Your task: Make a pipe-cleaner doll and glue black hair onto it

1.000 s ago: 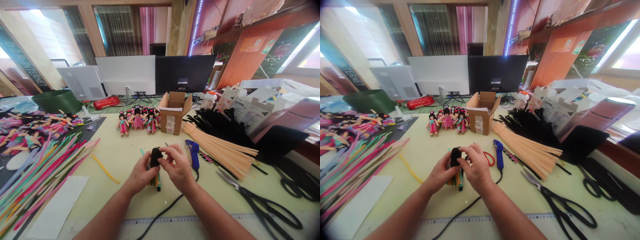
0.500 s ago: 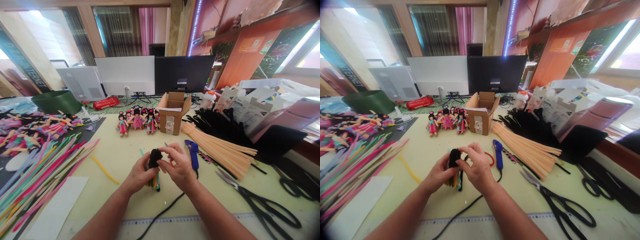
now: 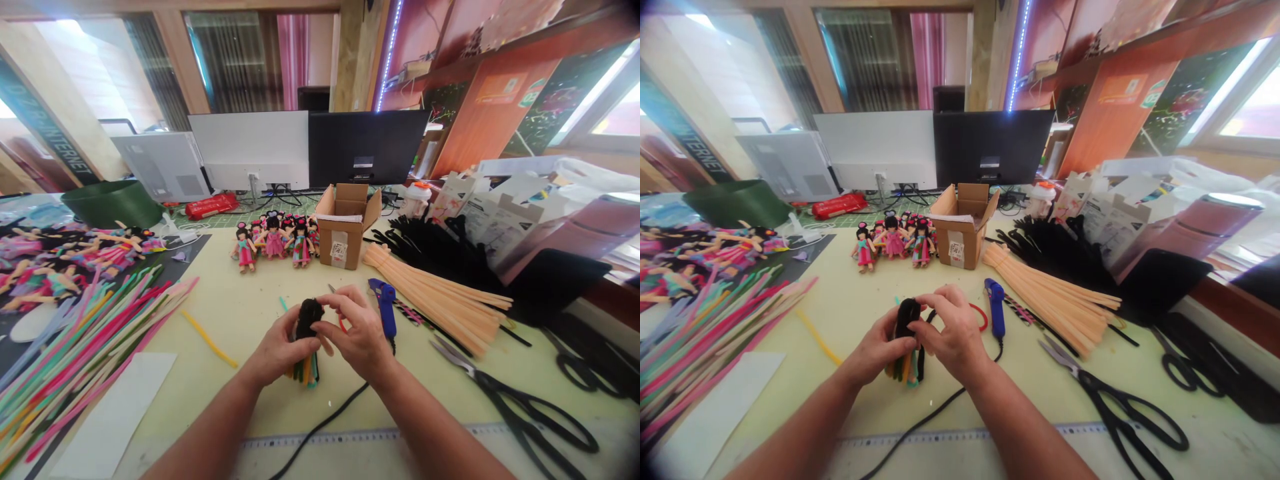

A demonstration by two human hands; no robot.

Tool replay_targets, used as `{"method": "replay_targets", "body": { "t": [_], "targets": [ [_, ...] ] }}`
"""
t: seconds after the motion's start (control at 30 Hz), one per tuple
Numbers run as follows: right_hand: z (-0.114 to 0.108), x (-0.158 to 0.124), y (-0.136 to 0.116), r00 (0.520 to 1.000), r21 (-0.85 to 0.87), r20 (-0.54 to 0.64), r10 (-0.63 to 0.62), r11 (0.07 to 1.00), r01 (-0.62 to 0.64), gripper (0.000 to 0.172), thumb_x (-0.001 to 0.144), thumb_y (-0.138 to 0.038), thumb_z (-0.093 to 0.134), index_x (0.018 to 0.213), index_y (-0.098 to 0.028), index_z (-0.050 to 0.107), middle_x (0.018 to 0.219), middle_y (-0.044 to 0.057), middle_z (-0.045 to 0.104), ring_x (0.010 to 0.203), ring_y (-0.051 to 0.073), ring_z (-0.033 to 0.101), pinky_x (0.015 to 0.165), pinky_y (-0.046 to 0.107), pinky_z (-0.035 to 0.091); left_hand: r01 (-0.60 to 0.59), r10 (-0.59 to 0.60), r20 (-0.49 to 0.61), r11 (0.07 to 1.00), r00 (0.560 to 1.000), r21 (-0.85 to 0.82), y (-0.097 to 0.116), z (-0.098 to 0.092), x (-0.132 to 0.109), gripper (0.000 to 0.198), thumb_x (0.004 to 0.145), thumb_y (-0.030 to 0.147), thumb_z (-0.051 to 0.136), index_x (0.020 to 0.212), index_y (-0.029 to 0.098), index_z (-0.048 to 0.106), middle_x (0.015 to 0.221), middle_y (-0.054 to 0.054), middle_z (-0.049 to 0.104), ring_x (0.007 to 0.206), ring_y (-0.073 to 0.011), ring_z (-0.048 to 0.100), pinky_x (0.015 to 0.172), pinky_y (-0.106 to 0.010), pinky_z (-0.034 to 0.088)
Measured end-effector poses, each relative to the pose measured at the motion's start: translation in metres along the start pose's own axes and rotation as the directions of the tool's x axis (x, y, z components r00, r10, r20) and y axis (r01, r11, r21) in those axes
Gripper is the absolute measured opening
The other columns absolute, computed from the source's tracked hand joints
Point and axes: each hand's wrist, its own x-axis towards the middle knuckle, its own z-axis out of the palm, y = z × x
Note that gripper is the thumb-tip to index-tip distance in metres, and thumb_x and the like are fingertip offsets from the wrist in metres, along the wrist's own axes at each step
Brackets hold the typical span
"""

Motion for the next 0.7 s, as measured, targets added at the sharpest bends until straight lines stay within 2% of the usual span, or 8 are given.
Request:
{"method": "replay_targets", "body": {
  "t": [0.1, 0.23, 0.37, 0.5, 0.7],
  "targets": [
    [0.0034, -0.0006, -0.0005, 1.000, -0.014, -0.020, 0.019, 1.000, -0.020, 0.028, 0.075, -0.024, 0.075, 0.102, -0.024, 0.065, 0.090, 0.003, 0.057, 0.082, 0.018, 0.058, 0.076, 0.033, 0.052, 0.004, -0.001, -0.063, 0.999, 0.998, 0.046, 0.0029, 0.0076, 0.0008, 0.049, 0.067, 0.024, 0.075, 0.113, 0.017, 0.059, 0.092, -0.004, 0.068, 0.092, -0.0223, 0.064, 0.081, -0.032, 0.050],
    [0.0032, 0.0010, -0.0008, 1.000, -0.012, 0.000, 0.008, 1.000, -0.008, 0.026, 0.077, -0.027, 0.073, 0.102, -0.024, 0.067, 0.089, 0.003, 0.059, 0.085, 0.019, 0.058, 0.078, 0.035, 0.051, 0.039, -0.025, -0.150, 0.995, 0.988, 0.090, 0.0020, 0.0124, 0.0010, 0.041, 0.074, 0.024, 0.068, 0.112, 0.017, 0.057, 0.096, -0.005, 0.066, 0.087, -0.0210, 0.065, 0.079, -0.033, 0.051],
    [-0.0006, 0.0025, 0.0009, 0.998, 0.005, 0.060, -0.020, 1.000, 0.020, 0.026, 0.083, -0.021, 0.066, 0.108, -0.025, 0.066, 0.090, 0.003, 0.059, 0.088, 0.019, 0.058, 0.080, 0.034, 0.049, 0.052, -0.039, -0.130, 0.995, 0.991, 0.091, -0.0023, 0.0075, 0.0004, 0.043, 0.078, 0.027, 0.064, 0.119, 0.017, 0.055, 0.109, -0.008, 0.065, 0.097, -0.0233, 0.064, 0.086, -0.035, 0.049],
    [-0.0005, 0.0022, 0.0018, 0.999, 0.016, 0.037, 0.008, 1.000, -0.008, 0.025, 0.082, -0.018, 0.067, 0.107, -0.024, 0.068, 0.087, 0.003, 0.058, 0.084, 0.018, 0.058, 0.076, 0.032, 0.049, 0.021, -0.009, -0.105, 0.994, 0.994, 0.107, -0.0038, 0.0042, 0.0004, 0.042, 0.081, 0.029, 0.062, 0.120, 0.016, 0.056, 0.118, -0.010, 0.064, 0.109, -0.0252, 0.060, 0.093, -0.035, 0.046],
    [0.0046, 0.0011, 0.0009, 1.000, 0.001, -0.022, 0.009, 1.000, -0.009, 0.020, 0.081, -0.022, 0.069, 0.101, -0.024, 0.069, 0.084, 0.003, 0.060, 0.081, 0.018, 0.058, 0.074, 0.032, 0.049, -0.020, 0.039, -0.096, 0.981, 0.995, 0.195, -0.0053, 0.0060, 0.0014, 0.039, 0.084, 0.033, 0.056, 0.118, 0.015, 0.057, 0.111, -0.008, 0.066, 0.105, -0.0238, 0.059, 0.093, -0.034, 0.045]
  ]
}}
